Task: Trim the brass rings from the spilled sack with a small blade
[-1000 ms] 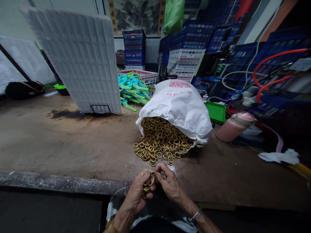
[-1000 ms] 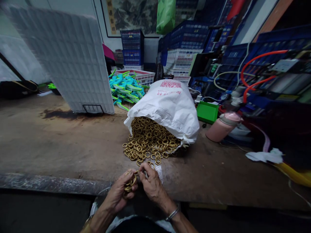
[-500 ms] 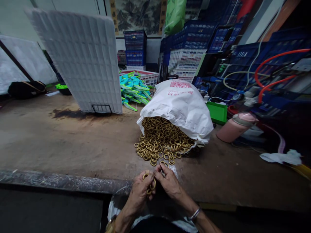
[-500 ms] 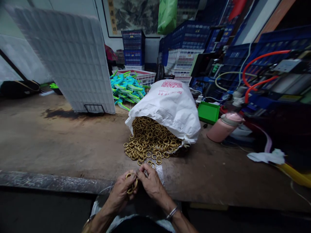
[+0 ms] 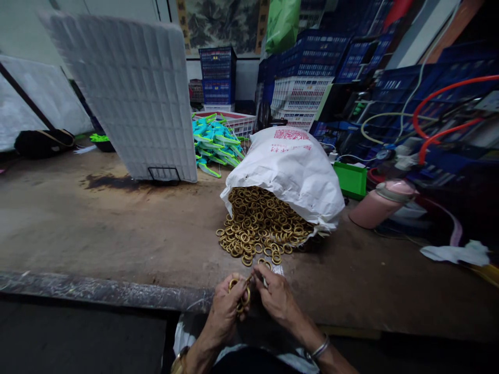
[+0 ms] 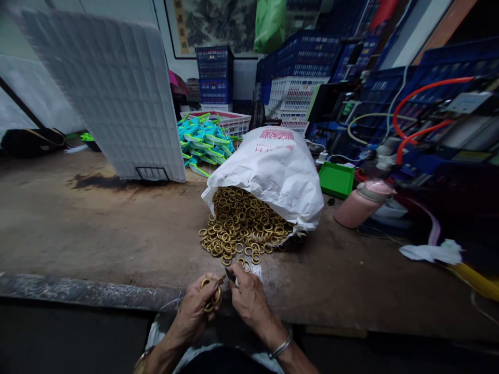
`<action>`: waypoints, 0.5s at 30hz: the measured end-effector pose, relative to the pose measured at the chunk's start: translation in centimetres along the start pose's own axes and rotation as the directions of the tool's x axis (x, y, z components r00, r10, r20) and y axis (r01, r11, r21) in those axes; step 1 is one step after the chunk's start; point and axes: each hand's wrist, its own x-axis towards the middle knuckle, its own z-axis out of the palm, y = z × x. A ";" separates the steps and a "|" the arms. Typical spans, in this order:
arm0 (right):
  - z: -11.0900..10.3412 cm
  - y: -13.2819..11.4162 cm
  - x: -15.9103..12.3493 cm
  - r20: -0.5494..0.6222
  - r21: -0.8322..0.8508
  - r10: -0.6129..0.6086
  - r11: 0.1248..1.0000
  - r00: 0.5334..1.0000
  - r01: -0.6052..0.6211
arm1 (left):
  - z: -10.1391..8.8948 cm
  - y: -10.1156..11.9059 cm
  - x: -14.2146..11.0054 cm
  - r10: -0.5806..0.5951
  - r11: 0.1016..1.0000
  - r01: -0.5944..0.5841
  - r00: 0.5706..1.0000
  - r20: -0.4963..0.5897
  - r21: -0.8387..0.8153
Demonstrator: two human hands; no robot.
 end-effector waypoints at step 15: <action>0.2 -0.1 -0.4 0.144 -0.410 -0.003 0.910 0.990 0.063 | 0.2 0.5 -0.8 0.022 0.997 -0.019 0.999 -0.047 0.074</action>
